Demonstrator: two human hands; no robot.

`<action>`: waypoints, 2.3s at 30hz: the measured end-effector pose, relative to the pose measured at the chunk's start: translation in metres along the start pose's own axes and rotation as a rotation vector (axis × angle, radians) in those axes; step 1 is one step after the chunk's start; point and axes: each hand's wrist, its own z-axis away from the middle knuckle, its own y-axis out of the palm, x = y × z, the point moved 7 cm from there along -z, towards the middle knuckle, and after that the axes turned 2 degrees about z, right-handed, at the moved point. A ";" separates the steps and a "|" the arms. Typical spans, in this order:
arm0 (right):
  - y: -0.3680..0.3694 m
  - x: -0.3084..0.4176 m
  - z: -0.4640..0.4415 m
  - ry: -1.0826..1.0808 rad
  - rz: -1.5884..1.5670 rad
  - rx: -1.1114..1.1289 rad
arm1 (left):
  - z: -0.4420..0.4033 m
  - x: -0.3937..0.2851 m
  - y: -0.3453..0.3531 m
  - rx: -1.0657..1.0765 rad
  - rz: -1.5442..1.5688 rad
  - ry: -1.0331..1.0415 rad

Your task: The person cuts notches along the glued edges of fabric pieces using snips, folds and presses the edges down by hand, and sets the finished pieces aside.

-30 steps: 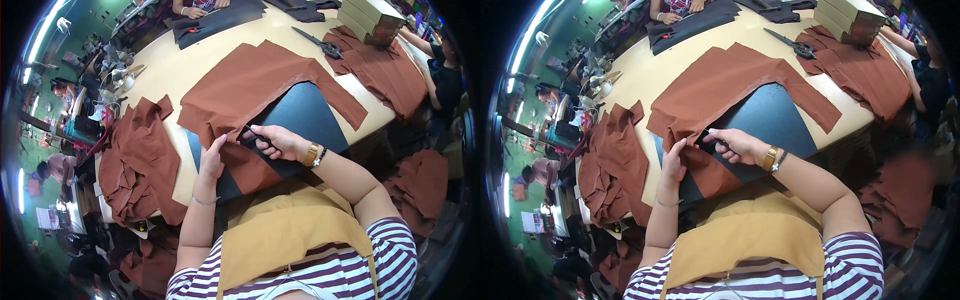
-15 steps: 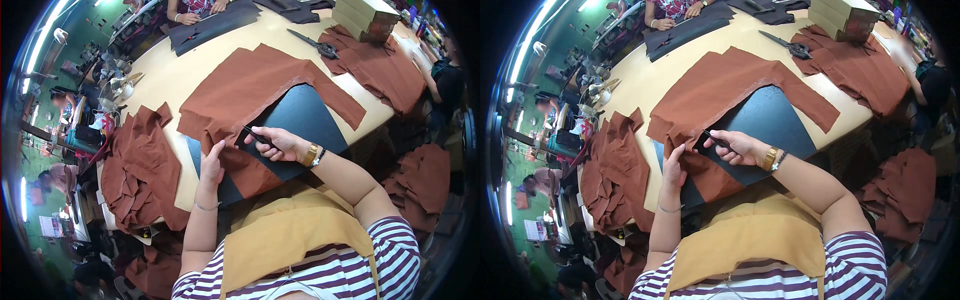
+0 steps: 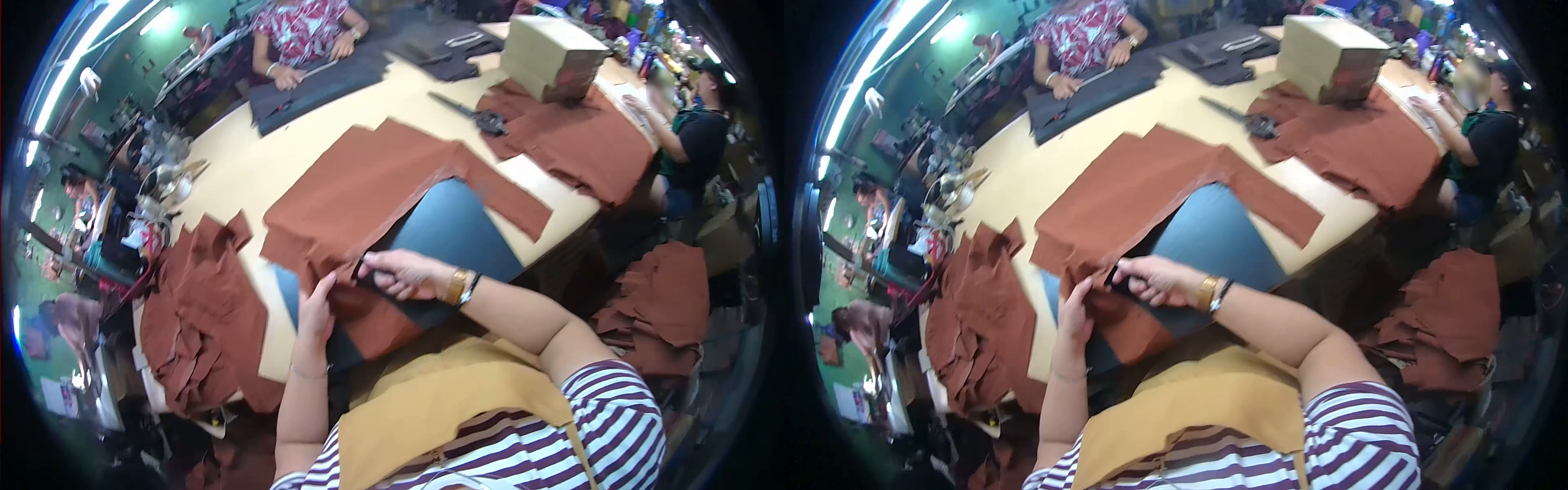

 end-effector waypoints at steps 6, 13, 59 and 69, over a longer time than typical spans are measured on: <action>-0.029 0.012 0.054 -0.148 0.281 -0.161 | 0.044 -0.050 -0.032 -0.217 -0.447 0.351; -0.068 0.038 0.059 -0.260 0.260 -0.363 | -0.011 -0.116 0.066 0.105 -1.285 0.764; -0.076 0.044 0.004 -0.101 -0.087 -0.330 | -0.064 -0.023 0.082 0.105 -1.239 0.665; -0.081 0.047 -0.004 -0.136 -0.118 -0.341 | -0.063 -0.025 0.085 0.121 -1.242 0.659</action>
